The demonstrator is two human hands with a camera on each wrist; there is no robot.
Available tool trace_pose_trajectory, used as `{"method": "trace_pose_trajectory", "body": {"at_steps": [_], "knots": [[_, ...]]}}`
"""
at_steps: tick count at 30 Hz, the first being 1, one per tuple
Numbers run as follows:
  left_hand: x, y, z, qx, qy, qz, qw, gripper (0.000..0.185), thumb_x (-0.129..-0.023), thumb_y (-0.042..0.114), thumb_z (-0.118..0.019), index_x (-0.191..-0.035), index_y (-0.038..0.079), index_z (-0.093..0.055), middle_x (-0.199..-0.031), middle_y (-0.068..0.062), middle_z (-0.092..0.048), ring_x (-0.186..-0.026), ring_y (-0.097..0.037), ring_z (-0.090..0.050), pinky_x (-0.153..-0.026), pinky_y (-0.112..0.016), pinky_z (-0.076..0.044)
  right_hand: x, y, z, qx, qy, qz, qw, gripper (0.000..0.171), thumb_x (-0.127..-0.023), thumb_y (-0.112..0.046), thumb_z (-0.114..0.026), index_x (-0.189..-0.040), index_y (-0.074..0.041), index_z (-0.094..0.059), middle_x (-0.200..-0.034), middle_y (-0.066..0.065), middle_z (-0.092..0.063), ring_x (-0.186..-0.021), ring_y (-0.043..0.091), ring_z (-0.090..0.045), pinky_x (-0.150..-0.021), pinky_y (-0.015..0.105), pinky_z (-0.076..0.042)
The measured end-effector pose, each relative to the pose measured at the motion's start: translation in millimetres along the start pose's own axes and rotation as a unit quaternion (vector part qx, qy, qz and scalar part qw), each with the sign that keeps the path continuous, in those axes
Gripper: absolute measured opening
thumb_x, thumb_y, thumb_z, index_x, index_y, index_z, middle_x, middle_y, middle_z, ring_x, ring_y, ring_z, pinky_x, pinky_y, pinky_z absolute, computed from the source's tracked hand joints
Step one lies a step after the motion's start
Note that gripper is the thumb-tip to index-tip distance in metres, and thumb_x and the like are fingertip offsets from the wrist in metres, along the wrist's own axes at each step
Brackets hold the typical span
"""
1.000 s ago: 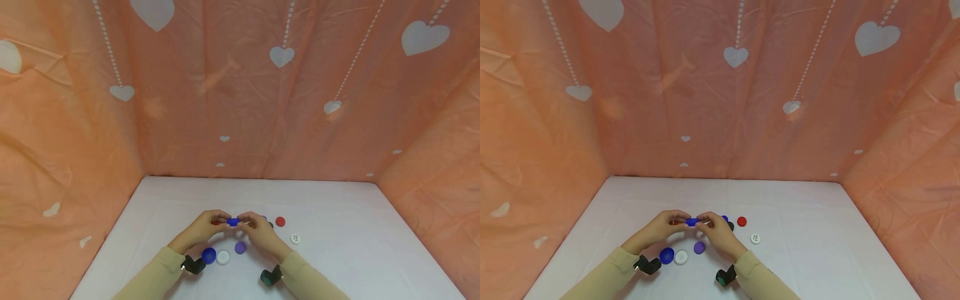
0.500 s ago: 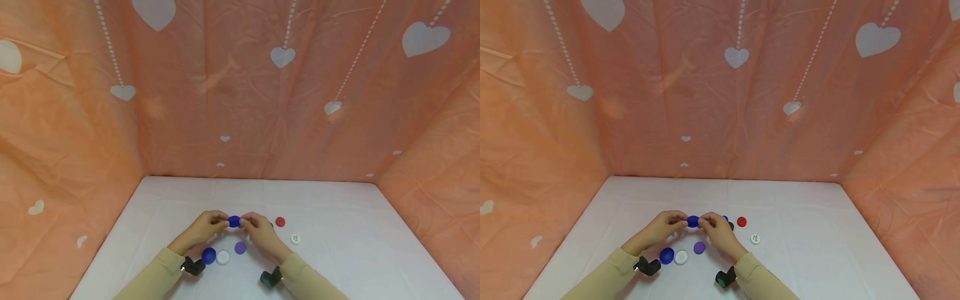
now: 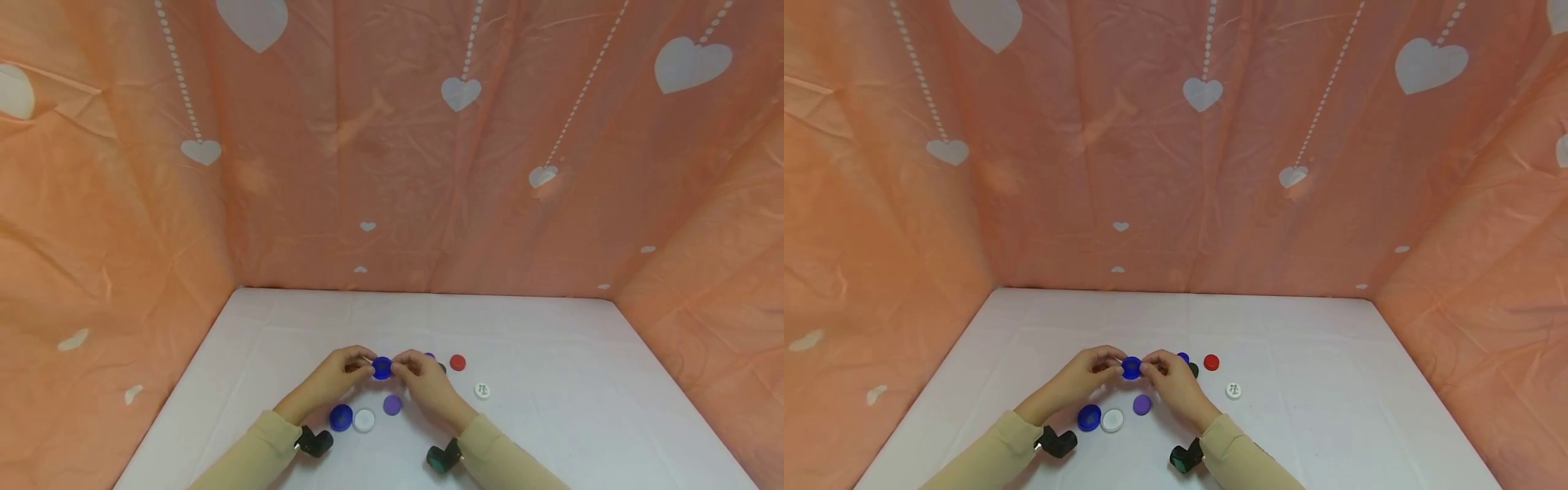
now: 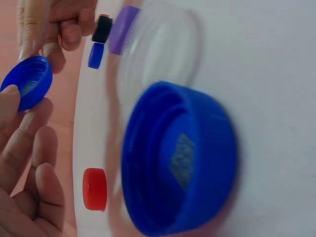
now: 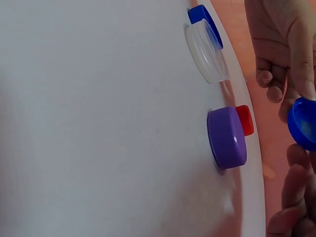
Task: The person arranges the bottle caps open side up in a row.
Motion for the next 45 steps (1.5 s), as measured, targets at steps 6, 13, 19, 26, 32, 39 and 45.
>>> {"method": "trace_pose_trajectory", "body": {"at_steps": [6,13,19,26,32,39,45], "knots": [[5.2,4.7,-4.0,-0.014,-0.012,-0.011,0.9998,0.023,-0.094,0.015,-0.064,-0.116,0.010,-0.060,-0.089,-0.003,-0.070,-0.083,-0.019,-0.061,-0.072,-0.027,-0.047,9.4,-3.4,-2.9,0.029,-0.022,-0.013,0.999,0.019,-0.098,-0.032,-0.058,-0.116,-0.028,-0.058,-0.092,-0.003,-0.066,-0.083,0.017,-0.060,-0.073,0.033,-0.046],[13.0,7.9,-11.4,-0.009,-0.037,-0.001,0.9993,0.022,-0.094,0.016,-0.064,-0.116,0.013,-0.060,-0.089,-0.003,-0.069,-0.084,-0.020,-0.061,-0.071,-0.029,-0.045,21.6,-8.0,-6.7,0.081,-0.049,0.001,0.996,0.036,-0.089,-0.032,-0.070,-0.122,-0.031,-0.054,-0.093,-0.010,-0.060,-0.079,0.012,-0.058,-0.068,0.029,-0.048],[20.7,7.8,-19.5,-0.023,-0.068,0.008,0.9974,0.024,-0.091,0.021,-0.069,-0.113,0.017,-0.064,-0.088,0.005,-0.067,-0.082,-0.014,-0.060,-0.071,-0.029,-0.046,31.7,-7.2,-8.8,0.092,-0.066,-0.003,0.994,0.032,-0.089,-0.034,-0.071,-0.115,-0.030,-0.054,-0.087,-0.010,-0.060,-0.075,0.010,-0.057,-0.066,0.027,-0.048],[26.8,5.5,-30.1,-0.068,-0.098,0.000,0.9928,0.027,-0.083,0.026,-0.078,-0.107,0.021,-0.066,-0.090,0.013,-0.064,-0.087,-0.009,-0.060,-0.077,-0.030,-0.048,41.9,-4.5,-10.9,0.096,-0.094,0.010,0.991,0.029,-0.086,-0.037,-0.073,-0.109,-0.027,-0.058,-0.084,-0.010,-0.061,-0.076,0.008,-0.058,-0.071,0.027,-0.047],[27.4,8.4,-33.1,-0.145,-0.087,-0.028,0.9852,0.031,-0.077,0.036,-0.081,-0.102,0.021,-0.070,-0.094,0.017,-0.062,-0.095,-0.012,-0.051,-0.085,-0.038,-0.038,46.3,1.8,-10.3,0.104,-0.106,0.012,0.989,0.026,-0.084,-0.037,-0.075,-0.102,-0.027,-0.060,-0.082,-0.010,-0.061,-0.074,0.007,-0.057,-0.069,0.026,-0.046],[28.9,7.1,-38.0,-0.170,-0.093,-0.032,0.9804,0.034,-0.074,0.039,-0.082,-0.101,0.022,-0.070,-0.095,0.018,-0.061,-0.098,-0.012,-0.047,-0.086,-0.039,-0.035,48.3,4.4,-9.3,0.113,-0.130,0.028,0.985,0.026,-0.083,-0.038,-0.076,-0.101,-0.027,-0.061,-0.084,-0.012,-0.062,-0.074,0.006,-0.055,-0.069,0.025,-0.045],[26.9,7.5,-40.1,-0.181,-0.097,-0.019,0.9785,0.034,-0.075,0.037,-0.081,-0.103,0.022,-0.069,-0.096,0.019,-0.060,-0.100,-0.013,-0.047,-0.089,-0.041,-0.036,46.8,7.8,-8.9,0.123,-0.132,0.027,0.983,0.025,-0.084,-0.038,-0.075,-0.102,-0.027,-0.062,-0.085,-0.013,-0.061,-0.073,0.006,-0.054,-0.067,0.025,-0.045]]}}
Point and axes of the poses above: each hand's wrist, its own x-axis away from the middle knuckle, its own z-axis out of the back of the hand, y = z × x, the point moved 7 cm from there along -x, towards the middle knuckle
